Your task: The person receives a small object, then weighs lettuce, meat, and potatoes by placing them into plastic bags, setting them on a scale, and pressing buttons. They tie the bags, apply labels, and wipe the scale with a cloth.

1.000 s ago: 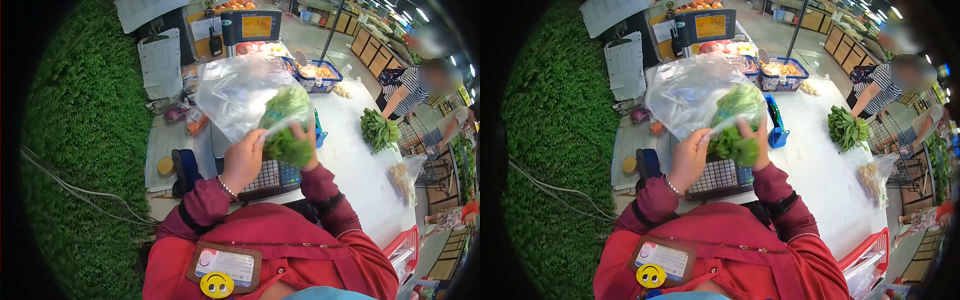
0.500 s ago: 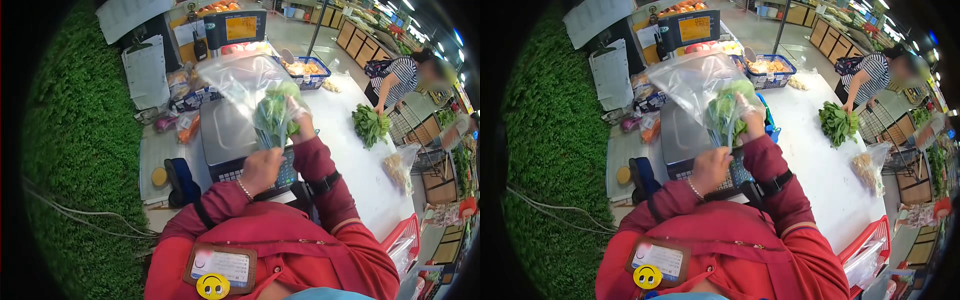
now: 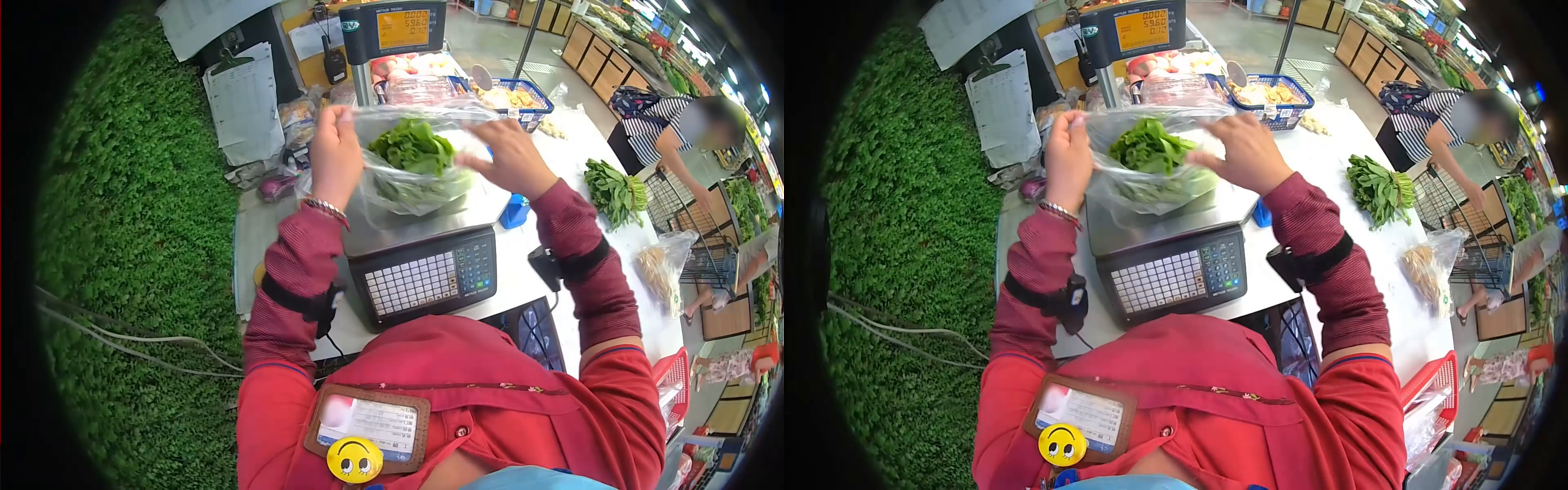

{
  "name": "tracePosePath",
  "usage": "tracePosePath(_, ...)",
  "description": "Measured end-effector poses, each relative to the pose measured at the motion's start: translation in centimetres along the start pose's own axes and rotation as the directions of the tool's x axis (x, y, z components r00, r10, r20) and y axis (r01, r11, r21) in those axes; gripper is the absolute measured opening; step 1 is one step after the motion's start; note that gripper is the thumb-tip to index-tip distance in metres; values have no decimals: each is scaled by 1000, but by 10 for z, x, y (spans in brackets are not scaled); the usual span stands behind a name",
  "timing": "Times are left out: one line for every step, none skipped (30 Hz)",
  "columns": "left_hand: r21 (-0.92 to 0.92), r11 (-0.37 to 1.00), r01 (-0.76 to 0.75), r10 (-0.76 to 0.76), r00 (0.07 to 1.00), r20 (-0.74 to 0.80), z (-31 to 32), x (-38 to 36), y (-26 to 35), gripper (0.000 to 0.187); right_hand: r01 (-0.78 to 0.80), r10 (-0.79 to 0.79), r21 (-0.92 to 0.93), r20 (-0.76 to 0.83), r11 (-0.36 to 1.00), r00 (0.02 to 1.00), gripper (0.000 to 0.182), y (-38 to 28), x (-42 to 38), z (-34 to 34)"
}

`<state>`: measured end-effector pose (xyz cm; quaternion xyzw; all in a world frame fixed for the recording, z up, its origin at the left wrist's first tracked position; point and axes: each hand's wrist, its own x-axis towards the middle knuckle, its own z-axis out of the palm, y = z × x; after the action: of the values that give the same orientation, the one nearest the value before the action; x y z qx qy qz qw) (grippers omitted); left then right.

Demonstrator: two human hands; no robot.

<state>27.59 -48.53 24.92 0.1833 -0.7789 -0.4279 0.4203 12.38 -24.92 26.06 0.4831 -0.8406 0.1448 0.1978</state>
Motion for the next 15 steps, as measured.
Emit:
tracePosePath(86, 994, -60, 61, 998, -1, -5, 13, 2, 16, 129, -130, -99, 3, 987, 992, 35, 7, -4, 0)
tracePosePath(171, 978, -116, 117, 993, 3, -10, 25, 3, 16, 257, -258, -195, 21, 947, 966, 34, 15, -10, 2)
tracePosePath(232, 958, -166, 138, 982, 133, -14, 38, 5, 17, 282, -290, -269, 10, 921, 957, 23, 39, -2, 14)
tracePosePath(374, 896, -238, 197, 970, 144, -13, 47, 9, 19, 259, -268, -322, 18, 911, 963, 14, 49, 12, 8)
tracePosePath(506, 807, -305, 258, 952, 162, -13, 56, 16, 21, 275, -333, -433, -62, 859, 941, 10, 55, 24, -7)
tracePosePath(623, 693, -362, 315, 930, 189, -14, 67, 25, 23, 175, -197, -348, -30, 921, 980, 11, 63, 43, -25)
tracePosePath(575, 755, -316, 300, 946, 125, -21, 80, 42, 23, 141, -195, -320, -145, 937, 970, 15, 57, 51, -49)
tracePosePath(520, 810, -271, 279, 958, 64, -27, 91, 59, 24, 60, -136, -248, -300, 967, 944, 17, 46, 56, -67)
tracePosePath(472, 826, -309, 373, 927, -45, -26, 96, 67, 24, 98, -173, -216, -361, 972, 917, 18, 36, 58, -78)
tracePosePath(499, 801, -332, 372, 928, 19, -21, 101, 62, 25, 136, -203, -185, -420, 973, 884, 19, 29, 58, -82)
tracePosePath(522, 775, -357, 370, 925, 83, -13, 108, 53, 25, 165, -223, -185, -362, 969, 905, 18, 29, 58, -73)
tracePosePath(541, 749, -383, 367, 919, 143, -6, 115, 42, 26, 196, -246, -188, -304, 963, 920, 18, 32, 59, -64)
tracePosePath(559, 709, -430, 473, 878, 76, -2, 115, 35, 25, 165, -223, -188, -352, 968, 909, 15, 35, 56, -61)
tracePosePath(503, 772, -388, 429, 902, 38, -2, 119, 28, 25, 121, -179, -169, -389, 978, 904, 14, 38, 53, -62)
tracePosePath(442, 829, -343, 379, 925, 7, -10, 108, 39, 24, 75, -131, -146, -422, 986, 897, 13, 37, 47, -65)
